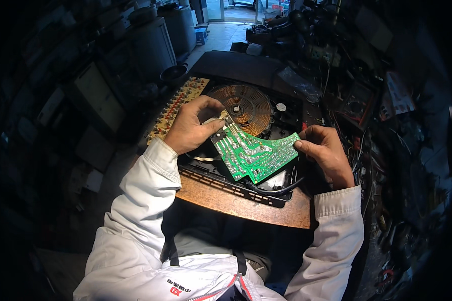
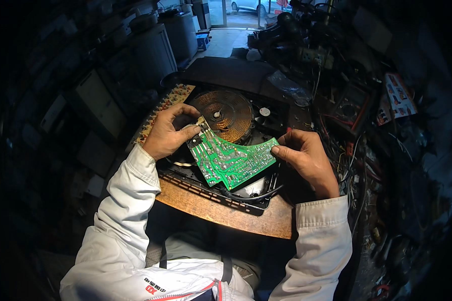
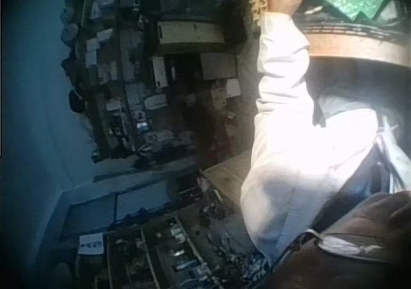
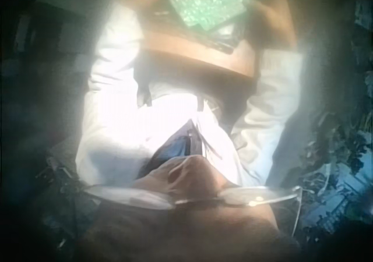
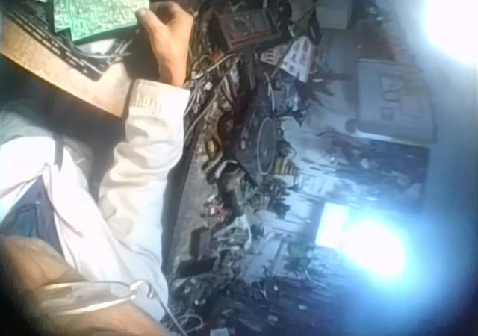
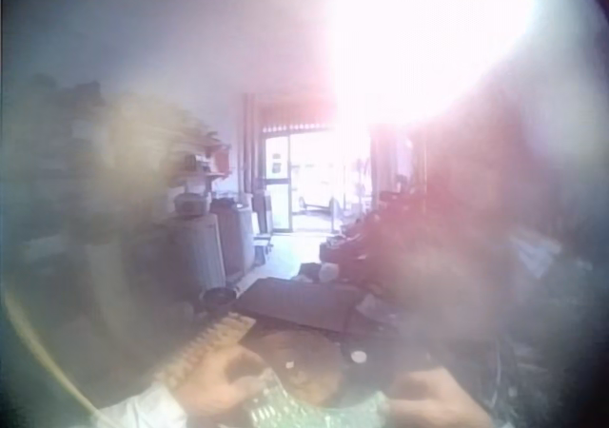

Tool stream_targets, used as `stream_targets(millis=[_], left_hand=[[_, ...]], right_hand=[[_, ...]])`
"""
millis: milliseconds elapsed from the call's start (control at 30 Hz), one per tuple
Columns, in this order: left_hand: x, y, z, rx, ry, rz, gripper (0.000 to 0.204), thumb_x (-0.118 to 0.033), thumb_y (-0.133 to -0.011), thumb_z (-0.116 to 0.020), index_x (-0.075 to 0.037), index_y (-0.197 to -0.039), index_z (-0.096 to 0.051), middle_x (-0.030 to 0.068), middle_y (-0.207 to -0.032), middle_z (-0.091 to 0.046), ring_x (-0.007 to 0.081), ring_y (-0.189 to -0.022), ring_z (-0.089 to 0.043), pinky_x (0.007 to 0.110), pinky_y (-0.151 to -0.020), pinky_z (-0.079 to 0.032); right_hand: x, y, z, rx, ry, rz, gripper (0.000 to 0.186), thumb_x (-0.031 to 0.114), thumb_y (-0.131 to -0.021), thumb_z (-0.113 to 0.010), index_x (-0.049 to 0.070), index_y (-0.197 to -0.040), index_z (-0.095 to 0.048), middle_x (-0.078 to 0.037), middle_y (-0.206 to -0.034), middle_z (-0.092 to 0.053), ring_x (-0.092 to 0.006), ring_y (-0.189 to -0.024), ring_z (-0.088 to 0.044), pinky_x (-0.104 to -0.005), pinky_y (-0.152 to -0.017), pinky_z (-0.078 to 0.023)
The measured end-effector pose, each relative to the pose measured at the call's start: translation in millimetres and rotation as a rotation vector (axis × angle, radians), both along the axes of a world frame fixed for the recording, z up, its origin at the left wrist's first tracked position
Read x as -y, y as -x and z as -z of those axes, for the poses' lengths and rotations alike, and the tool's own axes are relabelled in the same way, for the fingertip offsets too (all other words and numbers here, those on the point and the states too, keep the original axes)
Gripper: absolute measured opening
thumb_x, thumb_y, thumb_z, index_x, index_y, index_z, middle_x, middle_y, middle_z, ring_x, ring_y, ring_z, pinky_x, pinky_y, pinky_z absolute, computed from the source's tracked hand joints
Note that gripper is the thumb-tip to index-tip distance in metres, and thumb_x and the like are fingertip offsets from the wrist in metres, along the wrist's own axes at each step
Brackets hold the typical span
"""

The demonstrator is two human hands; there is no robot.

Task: The person inspects a disassembled induction cooktop, handling the green circuit board and copper heating coil. They use a magnifying glass to examine the board's components and briefly pick up a power drill before returning to the inspection.

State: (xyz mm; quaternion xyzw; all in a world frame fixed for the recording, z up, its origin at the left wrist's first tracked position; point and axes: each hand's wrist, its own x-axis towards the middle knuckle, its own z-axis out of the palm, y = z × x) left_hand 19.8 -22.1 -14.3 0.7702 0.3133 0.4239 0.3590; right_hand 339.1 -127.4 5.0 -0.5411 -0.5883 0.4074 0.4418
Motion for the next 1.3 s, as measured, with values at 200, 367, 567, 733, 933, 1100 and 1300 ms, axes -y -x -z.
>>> stream_targets(millis=[200,367,567,733,933,1100,1300], left_hand=[[4.4,-1.7,-5.3,0.001,0.017,-0.012,0.028,-0.001,-0.086,-0.076,0.003,-0.111,-0.063,0.0114,-0.107,-0.069,0.0181,-0.101,-0.068,0.031,-0.091,-0.056],[2.2,0.7,-2.9,-0.004,0.033,0.008,0.032,-0.001,-0.087,-0.075,0.003,-0.116,-0.061,0.0087,-0.110,-0.067,0.0143,-0.102,-0.066,0.029,-0.091,-0.055],[3.8,-0.3,-4.7,-0.002,0.047,0.003,0.030,-0.002,-0.087,-0.075,0.003,-0.114,-0.062,0.0099,-0.109,-0.067,0.0158,-0.101,-0.067,0.030,-0.091,-0.056],[2.6,1.1,-3.2,-0.002,0.048,0.000,0.031,-0.002,-0.088,-0.075,0.002,-0.115,-0.062,0.0086,-0.109,-0.067,0.0148,-0.101,-0.066,0.029,-0.091,-0.056],[1.7,1.1,-2.6,-0.007,0.032,0.003,0.031,-0.003,-0.088,-0.075,0.002,-0.115,-0.062,0.0092,-0.109,-0.067,0.0155,-0.101,-0.067,0.030,-0.091,-0.056],[1.9,0.9,-3.1,-0.034,0.010,-0.009,0.032,-0.004,-0.087,-0.076,0.003,-0.115,-0.062,0.0095,-0.109,-0.067,0.0156,-0.100,-0.067,0.030,-0.090,-0.057],[1.3,1.5,-1.4,-0.089,0.069,0.013,0.036,-0.003,-0.086,-0.076,0.003,-0.118,-0.060,0.0103,-0.115,-0.064,0.0153,-0.103,-0.065,0.030,-0.092,-0.056]], right_hand=[[-2.1,-1.0,4.5,0.003,-0.005,0.003,0.026,0.017,-0.085,-0.079,-0.004,-0.096,-0.070,-0.005,-0.078,-0.069,-0.0076,-0.065,-0.057,-0.0221,-0.058,-0.043],[-2.7,-1.2,5.3,-0.007,-0.001,-0.007,0.026,0.018,-0.085,-0.079,-0.004,-0.096,-0.070,-0.005,-0.078,-0.068,-0.0076,-0.065,-0.057,-0.0221,-0.058,-0.043],[-1.1,-0.8,1.8,0.003,0.036,-0.002,0.024,0.013,-0.086,-0.078,-0.004,-0.100,-0.071,-0.006,-0.081,-0.070,-0.0083,-0.067,-0.059,-0.0228,-0.060,-0.045],[-2.1,0.2,3.6,0.006,0.026,0.002,0.025,0.015,-0.086,-0.078,-0.004,-0.100,-0.071,-0.007,-0.081,-0.070,-0.0085,-0.067,-0.059,-0.0232,-0.060,-0.045],[-3.2,-2.1,5.9,0.022,0.019,-0.003,0.025,0.015,-0.086,-0.079,-0.004,-0.099,-0.071,-0.008,-0.082,-0.071,-0.0089,-0.068,-0.059,-0.0238,-0.060,-0.046],[-2.9,1.0,5.8,0.035,0.015,0.023,0.030,0.020,-0.084,-0.080,-0.004,-0.099,-0.070,-0.005,-0.080,-0.069,-0.0080,-0.067,-0.058,-0.0223,-0.059,-0.044],[-3.6,-1.2,7.8,-0.065,-0.048,-0.001,0.024,0.015,-0.086,-0.079,-0.004,-0.098,-0.071,-0.005,-0.077,-0.069,-0.0058,-0.062,-0.056,-0.0202,-0.054,-0.042]])
